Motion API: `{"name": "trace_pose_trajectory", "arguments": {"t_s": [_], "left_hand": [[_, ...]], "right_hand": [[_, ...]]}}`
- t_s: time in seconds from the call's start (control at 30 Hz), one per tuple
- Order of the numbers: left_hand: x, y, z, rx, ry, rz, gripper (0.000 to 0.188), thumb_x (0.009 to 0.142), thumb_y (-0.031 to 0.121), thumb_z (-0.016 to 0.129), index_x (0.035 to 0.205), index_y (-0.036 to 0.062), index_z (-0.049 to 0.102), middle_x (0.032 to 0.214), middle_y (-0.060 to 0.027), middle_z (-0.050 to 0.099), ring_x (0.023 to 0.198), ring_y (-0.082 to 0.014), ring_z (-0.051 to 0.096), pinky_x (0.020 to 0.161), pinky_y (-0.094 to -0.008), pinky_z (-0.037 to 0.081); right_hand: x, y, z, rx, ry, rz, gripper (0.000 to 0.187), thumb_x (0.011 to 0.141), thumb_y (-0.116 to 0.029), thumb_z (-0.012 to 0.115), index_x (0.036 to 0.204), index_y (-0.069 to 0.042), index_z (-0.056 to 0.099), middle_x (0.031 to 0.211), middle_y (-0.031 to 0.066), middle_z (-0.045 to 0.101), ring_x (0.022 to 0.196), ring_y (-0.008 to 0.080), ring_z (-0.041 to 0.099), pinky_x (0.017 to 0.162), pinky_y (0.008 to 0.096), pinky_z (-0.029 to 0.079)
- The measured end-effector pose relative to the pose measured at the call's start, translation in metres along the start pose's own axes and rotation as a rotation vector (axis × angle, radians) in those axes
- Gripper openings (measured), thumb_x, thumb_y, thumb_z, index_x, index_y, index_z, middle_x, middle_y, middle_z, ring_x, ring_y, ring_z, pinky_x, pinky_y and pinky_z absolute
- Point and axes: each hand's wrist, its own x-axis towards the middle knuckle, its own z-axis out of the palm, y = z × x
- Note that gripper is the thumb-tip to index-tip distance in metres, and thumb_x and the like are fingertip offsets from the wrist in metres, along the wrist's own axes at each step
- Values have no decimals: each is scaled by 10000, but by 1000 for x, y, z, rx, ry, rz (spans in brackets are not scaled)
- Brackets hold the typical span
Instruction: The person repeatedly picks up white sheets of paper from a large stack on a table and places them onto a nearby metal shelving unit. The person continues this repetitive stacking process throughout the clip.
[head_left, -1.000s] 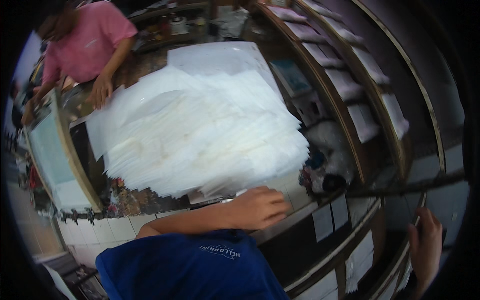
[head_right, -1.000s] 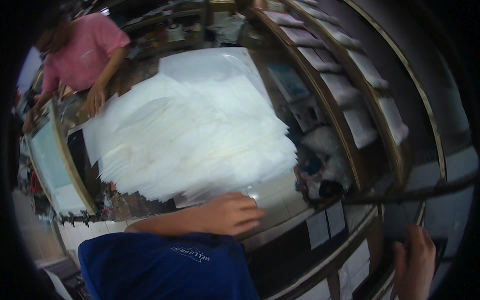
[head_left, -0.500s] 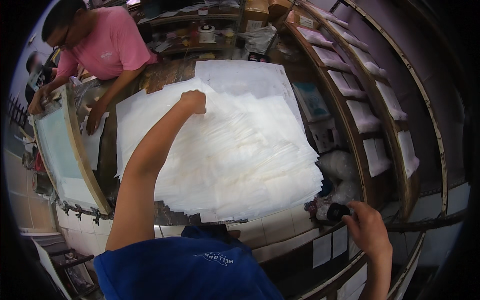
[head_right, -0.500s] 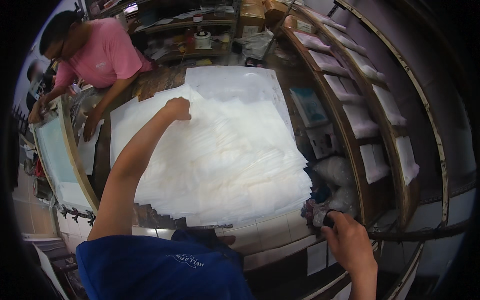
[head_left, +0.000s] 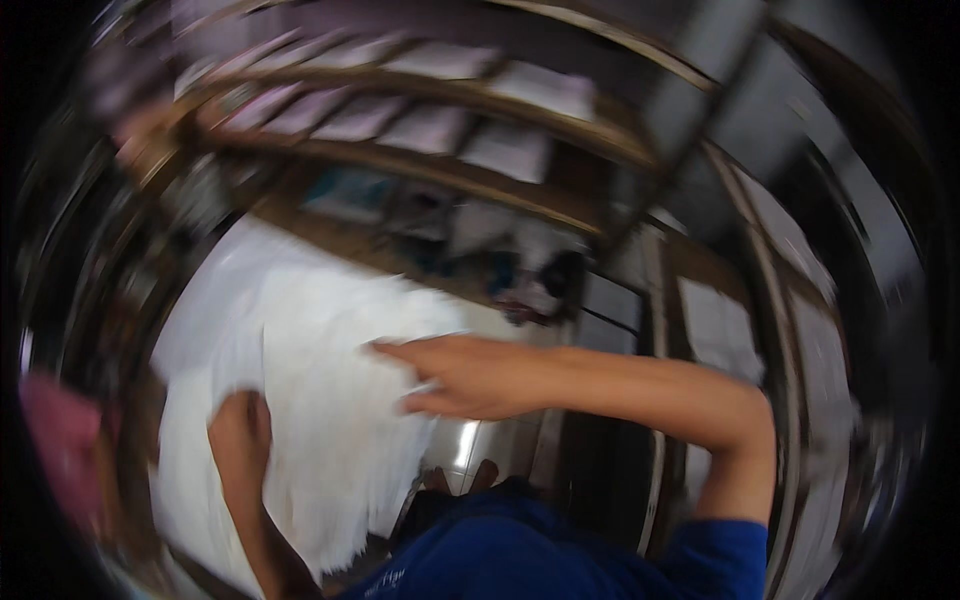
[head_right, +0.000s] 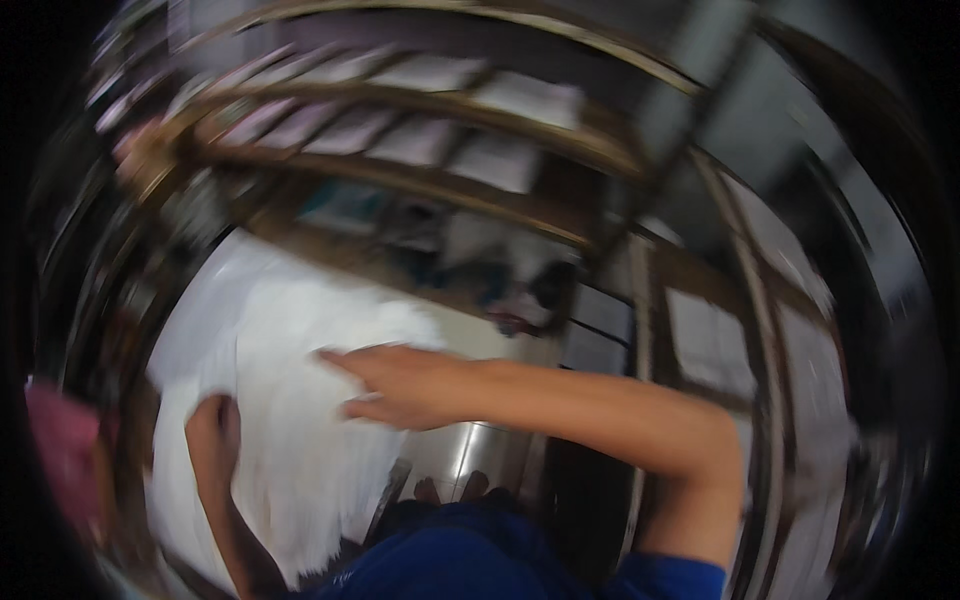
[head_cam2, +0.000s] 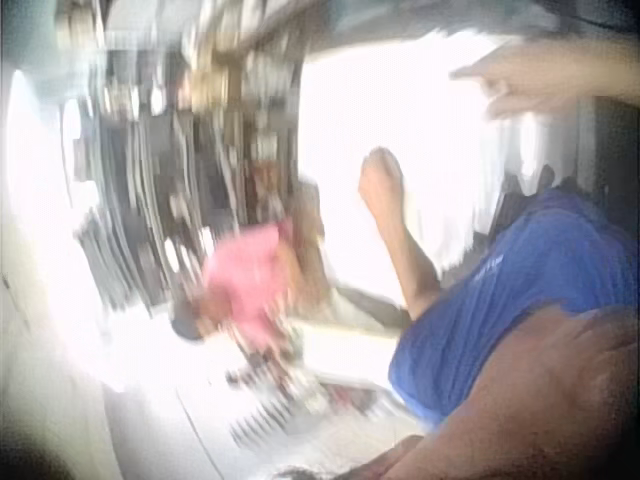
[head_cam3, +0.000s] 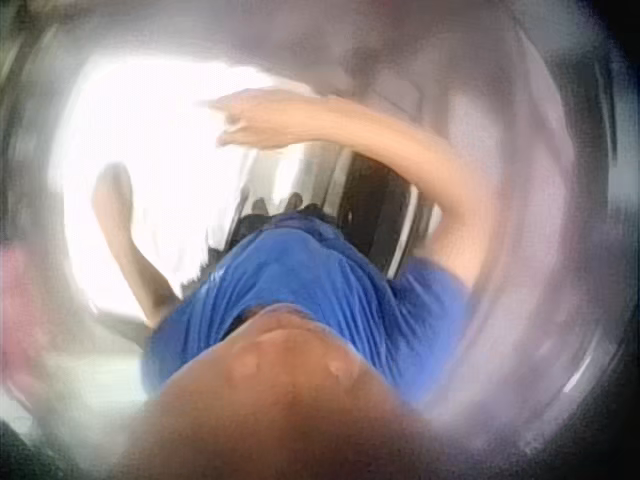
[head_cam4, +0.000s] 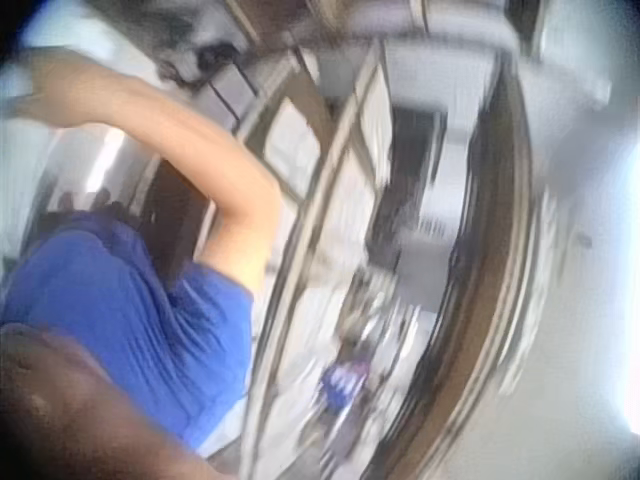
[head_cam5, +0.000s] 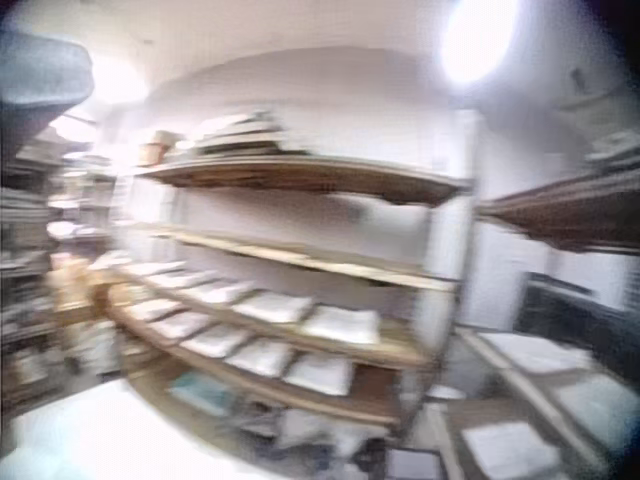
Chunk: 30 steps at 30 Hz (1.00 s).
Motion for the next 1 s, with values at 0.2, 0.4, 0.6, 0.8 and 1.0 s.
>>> {"name": "trace_pose_trajectory", "arguments": {"t_s": [0.2, 0.4, 0.6, 0.8, 1.0], "left_hand": [[-20, 144, 30, -469, -95, 226, 85, 828, -29, 558, 895, -57, 602, 676, -91, 536, 579, -150, 457, 543, -289, 389], [-21, 208, 10, -974, -234, 651, 193, 832, 48, 595, 995, -44, 643, 819, -129, 593, 699, -225, 539, 655, -320, 443], [-25, 222, 44, -983, -254, 701, 245, 817, 97, 629, 1017, -44, 648, 875, -155, 602, 711, -229, 548, 672, -332, 463], [-47, 257, 98, -991, -508, 713, 154, 820, 41, 588, 951, -31, 623, 769, -86, 544, 651, -167, 501, 594, -293, 404], [-53, 282, 118, -981, -604, 835, 190, 761, -14, 644, 950, -31, 636, 761, -105, 561, 623, -184, 544, 570, -291, 442]], "right_hand": [[-21, 3, 15, 71, 171, 11, 465, 947, -404, 494, 1085, 29, 592, 960, 282, 628, 906, 422, 615, 794, 459, 494], [-153, -18, -16, -54, 554, 353, 292, 846, -249, 544, 897, 19, 649, 853, 245, 653, 804, 383, 648, 722, 439, 514], [-375, -135, -9, -38, 1196, 915, 359, 903, -232, 525, 1236, -105, 475, 864, 48, 605, 659, 76, 547, 541, 215, 439], [-528, -224, 141, -185, 1962, 1358, 311, 864, -164, 559, 1164, -102, 509, 720, -33, 488, 548, 34, 373, 492, 208, 265], [-538, -214, 186, 128, 1805, 1790, 245, 872, -130, 564, 1105, -87, 500, 692, -33, 459, 576, 48, 414, 520, 224, 321]]}}
